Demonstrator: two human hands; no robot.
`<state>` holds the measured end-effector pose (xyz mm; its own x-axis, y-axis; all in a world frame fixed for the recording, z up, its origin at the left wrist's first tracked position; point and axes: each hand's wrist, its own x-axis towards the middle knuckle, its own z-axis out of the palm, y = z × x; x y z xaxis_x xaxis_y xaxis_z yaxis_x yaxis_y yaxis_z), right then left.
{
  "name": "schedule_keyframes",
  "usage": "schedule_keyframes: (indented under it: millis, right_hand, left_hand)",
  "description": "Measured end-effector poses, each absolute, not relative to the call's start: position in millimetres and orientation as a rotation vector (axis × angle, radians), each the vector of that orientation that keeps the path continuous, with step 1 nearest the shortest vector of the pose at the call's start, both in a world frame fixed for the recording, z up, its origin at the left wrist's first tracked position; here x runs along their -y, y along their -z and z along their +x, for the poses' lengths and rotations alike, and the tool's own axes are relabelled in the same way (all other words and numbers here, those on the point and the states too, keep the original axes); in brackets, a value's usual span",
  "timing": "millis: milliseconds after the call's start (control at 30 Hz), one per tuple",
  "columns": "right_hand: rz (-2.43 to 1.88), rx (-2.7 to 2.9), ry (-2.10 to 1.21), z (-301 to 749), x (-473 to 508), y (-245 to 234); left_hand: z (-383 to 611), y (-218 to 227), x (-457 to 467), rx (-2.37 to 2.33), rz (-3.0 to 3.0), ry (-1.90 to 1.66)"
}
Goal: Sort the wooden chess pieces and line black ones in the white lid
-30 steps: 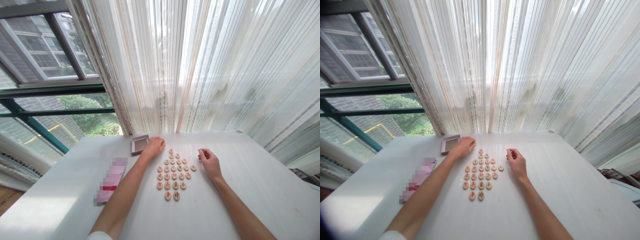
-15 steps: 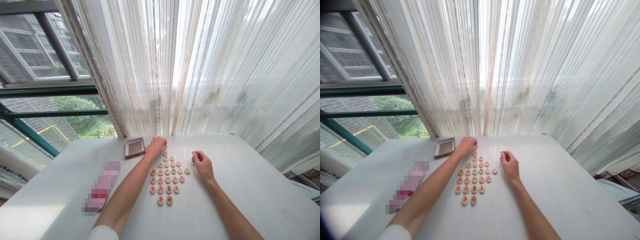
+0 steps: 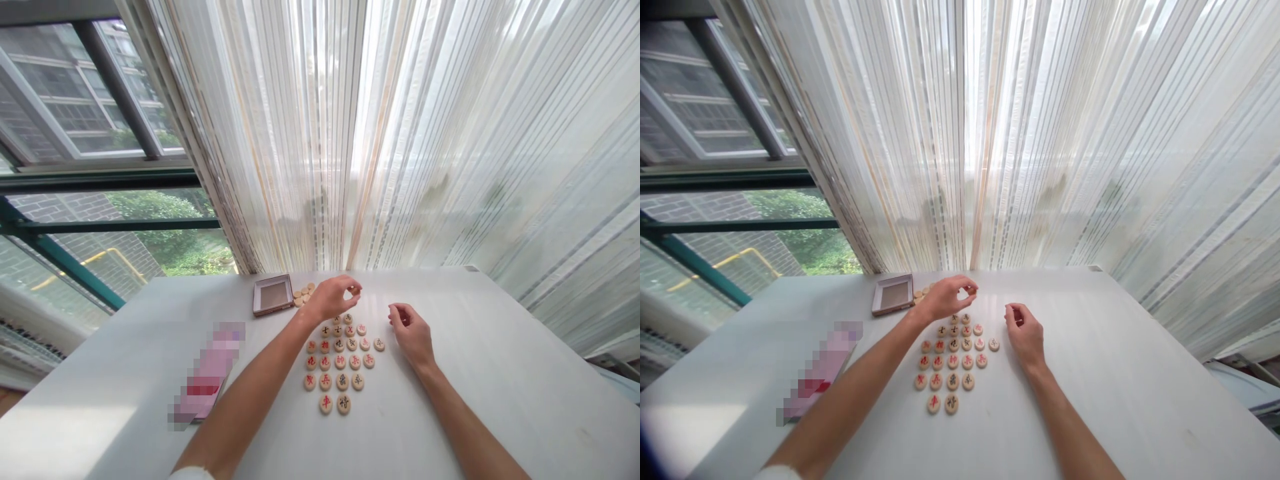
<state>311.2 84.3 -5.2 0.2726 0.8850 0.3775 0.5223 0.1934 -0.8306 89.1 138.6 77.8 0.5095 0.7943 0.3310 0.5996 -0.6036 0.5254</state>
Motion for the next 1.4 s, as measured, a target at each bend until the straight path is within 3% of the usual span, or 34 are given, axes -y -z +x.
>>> schedule_keyframes:
  millis: [267,400,733,967,1200,1400]
  right_hand:
    - [-0.989,1.775,-0.204,281,-46,-25]
    - [-0.703,2.051,-0.205,251,-16,-32]
    - [-0.588,2.180,-0.374,219,7,-16]
    - [-0.582,2.177,-0.377,222,6,-19]
    - [-0.629,2.115,-0.368,228,-2,-17]
    - [-0.644,2.075,-0.400,227,-2,-15]
  left_hand:
    - [57,-71,-53,-0.892,2.111,-0.998]
    - [30,-49,-19,-0.997,1.887,-1.056]
    - [10,-20,-6,-0.866,1.437,-1.018]
    - [7,-24,4,-0.851,1.527,-0.995]
    - [6,-16,13,-1.119,2.224,-1.147]
    - [10,-12,13,-1.082,2.337,-1.141]
